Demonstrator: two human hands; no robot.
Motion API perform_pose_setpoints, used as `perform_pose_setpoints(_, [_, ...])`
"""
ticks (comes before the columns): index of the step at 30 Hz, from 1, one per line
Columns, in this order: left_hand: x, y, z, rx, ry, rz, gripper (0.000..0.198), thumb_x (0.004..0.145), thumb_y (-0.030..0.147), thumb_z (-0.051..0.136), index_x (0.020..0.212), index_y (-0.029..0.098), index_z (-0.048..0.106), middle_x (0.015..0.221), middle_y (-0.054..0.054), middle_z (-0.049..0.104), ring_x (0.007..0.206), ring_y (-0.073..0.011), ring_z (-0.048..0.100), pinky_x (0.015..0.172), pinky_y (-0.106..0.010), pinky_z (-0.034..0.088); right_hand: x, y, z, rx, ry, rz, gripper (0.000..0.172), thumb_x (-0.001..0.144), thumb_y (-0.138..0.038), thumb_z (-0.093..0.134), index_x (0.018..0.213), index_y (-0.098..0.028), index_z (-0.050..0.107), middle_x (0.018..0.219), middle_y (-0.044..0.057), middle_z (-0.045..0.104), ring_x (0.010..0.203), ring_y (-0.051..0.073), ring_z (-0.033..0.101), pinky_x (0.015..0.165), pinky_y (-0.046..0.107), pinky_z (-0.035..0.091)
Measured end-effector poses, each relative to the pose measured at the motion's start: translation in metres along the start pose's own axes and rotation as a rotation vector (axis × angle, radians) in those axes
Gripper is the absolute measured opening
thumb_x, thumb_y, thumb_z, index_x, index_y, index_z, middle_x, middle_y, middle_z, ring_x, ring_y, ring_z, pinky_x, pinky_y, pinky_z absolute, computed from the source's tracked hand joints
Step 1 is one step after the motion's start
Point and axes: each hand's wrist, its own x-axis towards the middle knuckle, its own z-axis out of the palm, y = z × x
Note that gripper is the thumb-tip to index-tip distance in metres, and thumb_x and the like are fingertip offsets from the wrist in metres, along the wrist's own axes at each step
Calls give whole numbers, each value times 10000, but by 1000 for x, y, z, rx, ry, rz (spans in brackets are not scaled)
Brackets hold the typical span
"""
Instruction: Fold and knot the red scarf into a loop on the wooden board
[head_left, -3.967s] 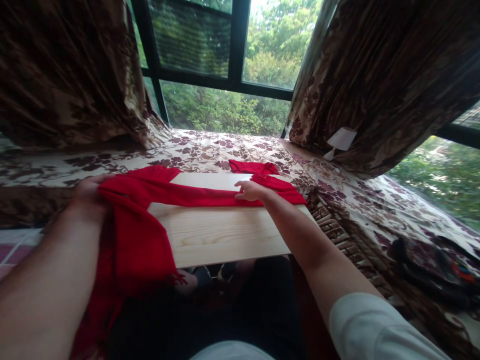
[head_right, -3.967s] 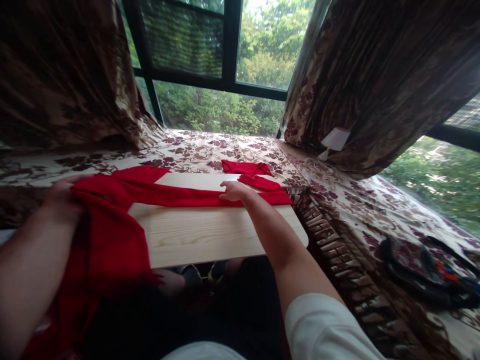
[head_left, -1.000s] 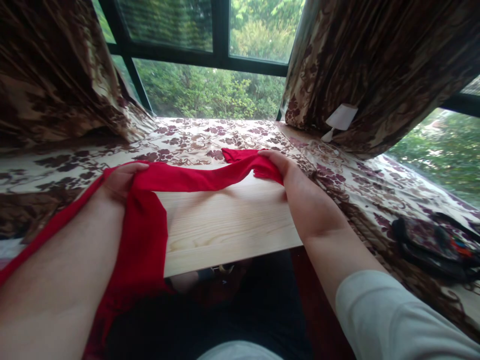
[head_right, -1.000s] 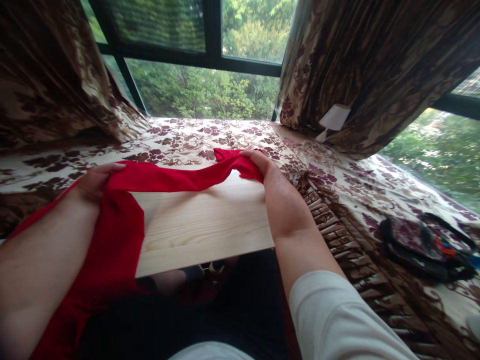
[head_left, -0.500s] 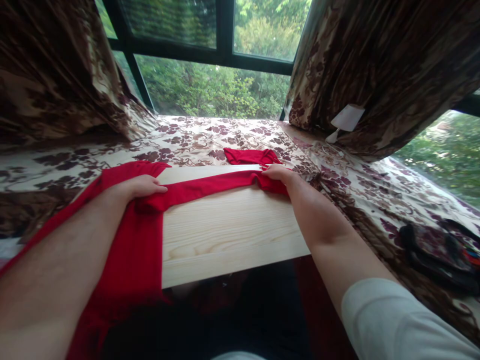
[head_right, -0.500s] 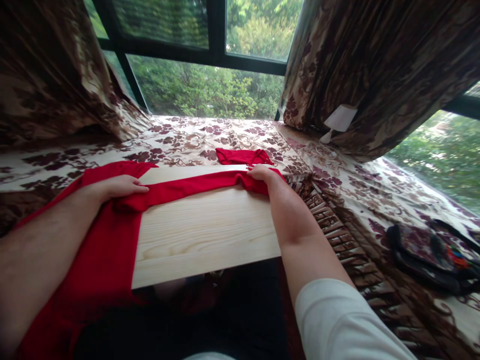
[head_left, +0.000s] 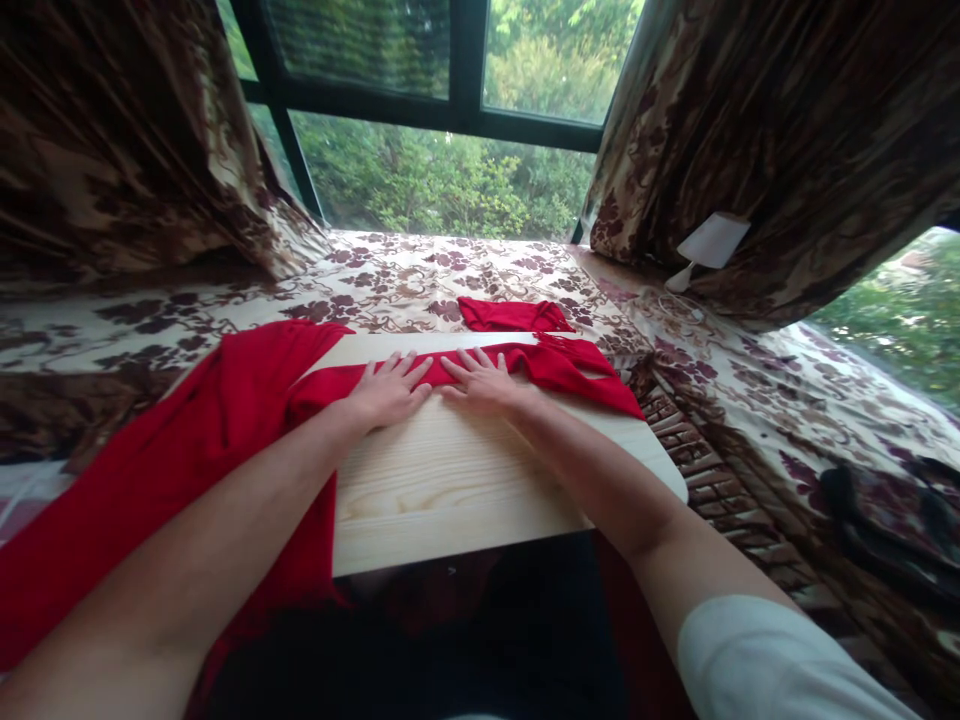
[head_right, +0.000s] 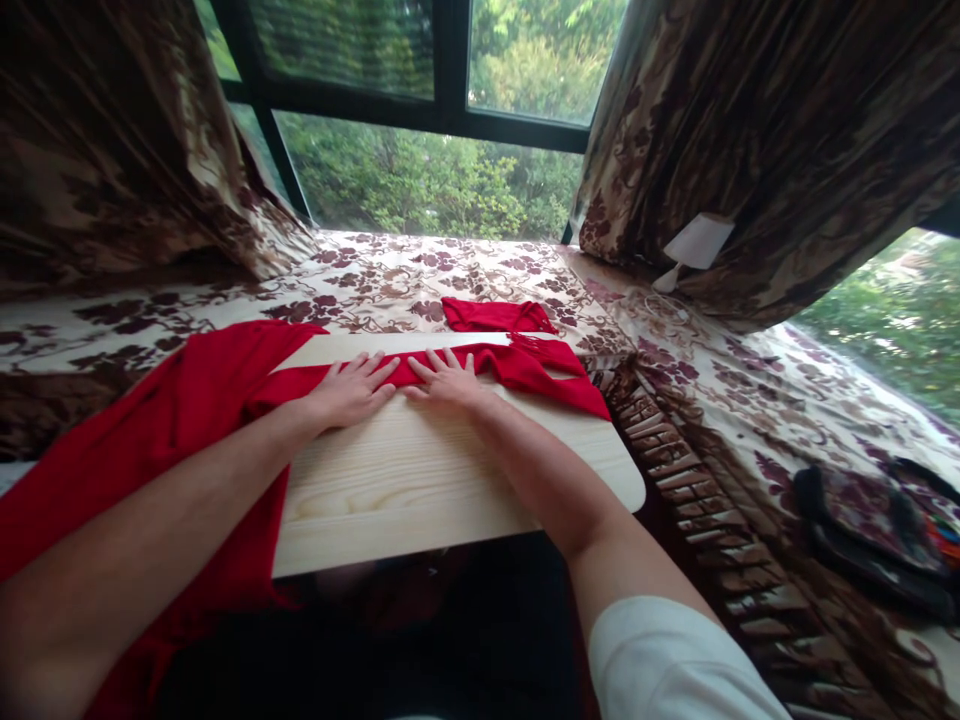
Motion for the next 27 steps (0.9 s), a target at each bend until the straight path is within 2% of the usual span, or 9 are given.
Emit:
perform_pose_setpoints(3, [11,-1,3,16,21,-21,683,987,591,211,1609,309,197,1691,-59,120,1549,-337,94,1194,-626,102,12,-5,6,31,-27,71,758,933,-746,302,1600,-407,178,1694,35,96,1535,405,36,1117,752,-19])
perform_pose_setpoints(11, [33,-3,-8,14,-13,-51,719,967,561,289,1613,258,203,1682,-103,166,1544,-352,114,1193,-621,128,33,-4,2,22,4,129,760,925,-746,288,1597,-403,199,1692,36,114,1532,415,43,1107,769,-3])
perform_pose_setpoints(13, [24,-1,-13,14,47,5,748,932,516,401,1599,208,265,1662,-133,232,1532,-348,174,1201,-576,172,34,-2,4,11,24,119,764,923,-750,290,1597,-401,205,1691,38,126,1531,413,55,1109,767,5])
perform_pose_setpoints(15, [5,1,-19,1,168,116,663,891,382,468,1522,179,436,1593,-129,393,1479,-302,320,1200,-467,251,32,-1,6,4,44,105,753,927,-740,304,1595,-402,215,1688,40,143,1529,410,76,1112,765,23])
perform_pose_setpoints(18, [-36,-3,-32,-36,265,241,441,847,222,438,1196,212,706,1259,-69,689,1211,-221,589,1085,-317,409,24,-5,6,-28,153,98,702,959,-649,362,1592,-369,250,1677,60,191,1522,391,121,1131,741,41])
perform_pose_setpoints(20, [-65,-12,-39,22,322,151,348,843,259,459,1039,207,742,1105,-91,722,1116,-262,625,1037,-357,448,16,-14,5,-72,299,89,656,979,-521,416,1578,-271,322,1655,108,250,1513,363,161,1171,677,53])
perform_pose_setpoints(22, [-87,-26,-42,70,359,-23,329,852,338,487,1010,195,738,1072,-126,711,1085,-304,634,999,-396,469,5,-31,4,-85,391,42,558,975,-362,450,1500,-174,456,1593,157,364,1473,329,267,1200,572,132])
perform_pose_setpoints(24, [-100,-43,-40,75,354,-213,394,854,400,506,1103,174,711,1115,-162,695,1092,-337,636,974,-416,481,-8,-55,6,-9,377,-2,442,951,-267,461,1355,-148,597,1458,169,529,1355,293,438,1152,456,292])
perform_pose_setpoints(27, [-110,-64,-32,16,291,-406,590,857,443,510,1339,108,574,1220,-226,664,1150,-390,619,976,-455,477,-28,-97,14,282,305,45,323,938,-284,469,1134,-186,706,1153,107,710,1076,231,624,959,331,458])
